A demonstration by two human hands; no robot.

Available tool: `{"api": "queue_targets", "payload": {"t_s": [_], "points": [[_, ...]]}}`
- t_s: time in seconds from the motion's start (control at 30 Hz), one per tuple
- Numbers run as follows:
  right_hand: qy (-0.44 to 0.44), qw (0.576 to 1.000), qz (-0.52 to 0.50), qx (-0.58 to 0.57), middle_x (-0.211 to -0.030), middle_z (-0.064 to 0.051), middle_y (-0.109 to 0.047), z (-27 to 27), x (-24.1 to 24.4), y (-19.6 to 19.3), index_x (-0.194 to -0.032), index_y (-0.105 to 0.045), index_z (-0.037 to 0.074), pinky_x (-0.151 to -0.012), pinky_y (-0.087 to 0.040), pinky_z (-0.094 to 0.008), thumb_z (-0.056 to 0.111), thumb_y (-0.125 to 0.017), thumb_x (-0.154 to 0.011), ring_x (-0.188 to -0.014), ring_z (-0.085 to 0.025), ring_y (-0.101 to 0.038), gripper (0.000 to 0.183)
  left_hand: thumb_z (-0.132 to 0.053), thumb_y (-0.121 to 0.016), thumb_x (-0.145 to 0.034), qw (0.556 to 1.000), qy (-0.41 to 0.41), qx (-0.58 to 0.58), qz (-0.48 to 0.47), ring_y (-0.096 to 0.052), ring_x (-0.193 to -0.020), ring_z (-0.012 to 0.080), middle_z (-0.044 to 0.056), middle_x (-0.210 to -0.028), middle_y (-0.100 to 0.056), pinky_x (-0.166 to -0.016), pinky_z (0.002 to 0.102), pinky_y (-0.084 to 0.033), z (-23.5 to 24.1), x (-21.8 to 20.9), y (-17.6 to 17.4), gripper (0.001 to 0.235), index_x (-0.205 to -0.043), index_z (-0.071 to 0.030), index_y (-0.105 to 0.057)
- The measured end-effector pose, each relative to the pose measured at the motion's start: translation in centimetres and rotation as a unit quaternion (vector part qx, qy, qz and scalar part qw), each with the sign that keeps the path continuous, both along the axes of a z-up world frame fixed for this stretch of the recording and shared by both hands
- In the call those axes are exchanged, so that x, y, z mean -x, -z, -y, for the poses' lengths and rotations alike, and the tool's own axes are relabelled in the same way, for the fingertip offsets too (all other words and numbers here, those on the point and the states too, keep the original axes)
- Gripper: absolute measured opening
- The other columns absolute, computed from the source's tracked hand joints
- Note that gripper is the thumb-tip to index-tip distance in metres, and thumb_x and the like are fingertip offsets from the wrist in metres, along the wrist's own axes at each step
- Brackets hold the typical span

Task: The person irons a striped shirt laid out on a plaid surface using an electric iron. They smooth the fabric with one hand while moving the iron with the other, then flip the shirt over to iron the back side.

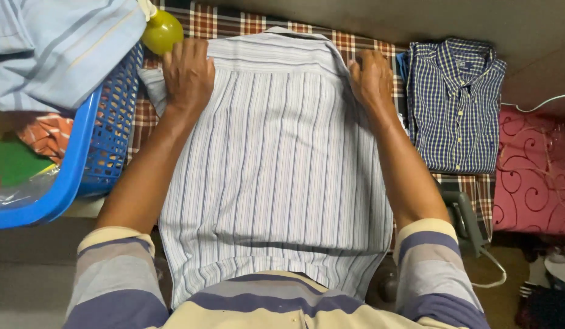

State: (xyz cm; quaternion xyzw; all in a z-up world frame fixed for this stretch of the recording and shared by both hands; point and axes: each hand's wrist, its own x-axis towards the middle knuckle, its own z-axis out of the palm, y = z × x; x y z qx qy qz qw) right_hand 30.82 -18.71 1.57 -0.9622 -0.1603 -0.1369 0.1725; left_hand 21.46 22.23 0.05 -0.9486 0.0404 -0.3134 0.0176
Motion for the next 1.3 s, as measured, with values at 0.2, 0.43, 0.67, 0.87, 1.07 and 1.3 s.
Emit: {"api": "queue_targets", "payload": {"t_s": [0.2, 0.43, 0.67, 0.87, 1.07, 1.3], "points": [[0.143, 0.934, -0.320, 0.066, -0.142, -0.024, -0.054, 2.9, 4.0, -3.5, -0.139, -0.053, 0.004, -0.093, -0.047, -0.059, 0.049, -0.066, -0.099, -0.125, -0.045, -0.054, 0.062, -0.043, -0.067, -0.104, 0.963, -0.079, 0.129, -0.224, -0.054, -0.126, 0.0413, 0.027, -0.138, -0.062, -0.102, 0.059, -0.030, -3.5, 2.7, 3.4, 0.070, -0.151, 0.004, -0.044], [0.077, 0.990, -0.118, 0.008, -0.116, -0.025, -0.061, 6.7, 3.7, -0.5, -0.116, -0.063, 0.004, -0.076, -0.047, -0.055, 0.037, -0.062, -0.106, -0.099, -0.042, -0.062, 0.034, -0.016, -0.074, -0.100, 0.985, -0.071, 0.095, -0.122, -0.066, -0.106, 0.0337, 0.013, -0.106, -0.075, -0.098, 0.048, -0.041, -6.2, -0.1, 6.9, 0.014, -0.110, -0.006, -0.073], [0.072, 0.965, -0.212, 0.133, -0.102, -0.016, -0.063, 6.0, 4.8, -2.5, -0.115, -0.063, 0.003, -0.069, -0.051, -0.049, 0.015, -0.056, -0.104, -0.083, -0.034, -0.062, 0.017, -0.031, -0.068, -0.106, 0.965, -0.067, 0.178, -0.180, -0.064, -0.104, 0.0360, 0.017, -0.109, -0.074, -0.088, 0.053, -0.043, -6.9, 0.2, 5.7, 0.030, -0.114, -0.002, -0.073], [0.125, 0.975, 0.148, 0.112, -0.098, -0.022, -0.061, 11.9, -0.9, 0.5, -0.106, -0.064, 0.000, -0.061, -0.047, -0.058, -0.002, -0.056, -0.083, -0.082, -0.044, -0.059, 0.024, -0.021, -0.076, -0.099, 0.987, -0.082, 0.103, -0.094, -0.063, -0.104, 0.0333, 0.014, -0.115, -0.068, -0.087, 0.049, -0.047, -5.8, 1.8, 2.9, 0.024, -0.117, -0.007, -0.070], [0.072, 0.978, -0.173, 0.089, -0.098, -0.024, -0.072, 6.3, 3.2, -0.5, -0.108, -0.070, 0.000, -0.065, -0.046, -0.054, 0.020, -0.054, -0.101, -0.084, -0.042, -0.065, 0.026, -0.030, -0.079, -0.098, 0.988, -0.067, 0.079, -0.114, -0.050, -0.125, 0.0367, 0.020, -0.134, -0.059, -0.099, 0.050, -0.041, -3.4, 4.5, 1.6, 0.056, -0.139, -0.003, -0.053], [0.057, 0.997, -0.004, 0.049, -0.120, -0.027, -0.057, 10.6, 3.5, 0.5, -0.138, -0.057, -0.003, -0.072, -0.056, -0.051, -0.006, -0.059, -0.096, -0.102, -0.041, -0.061, 0.043, 0.006, -0.067, -0.086, 0.997, -0.070, -0.022, 0.000, -0.062, -0.092, 0.0275, 0.009, -0.104, -0.065, -0.071, 0.040, -0.051, -6.6, 3.1, 4.6, 0.041, -0.125, -0.009, -0.068]]}}
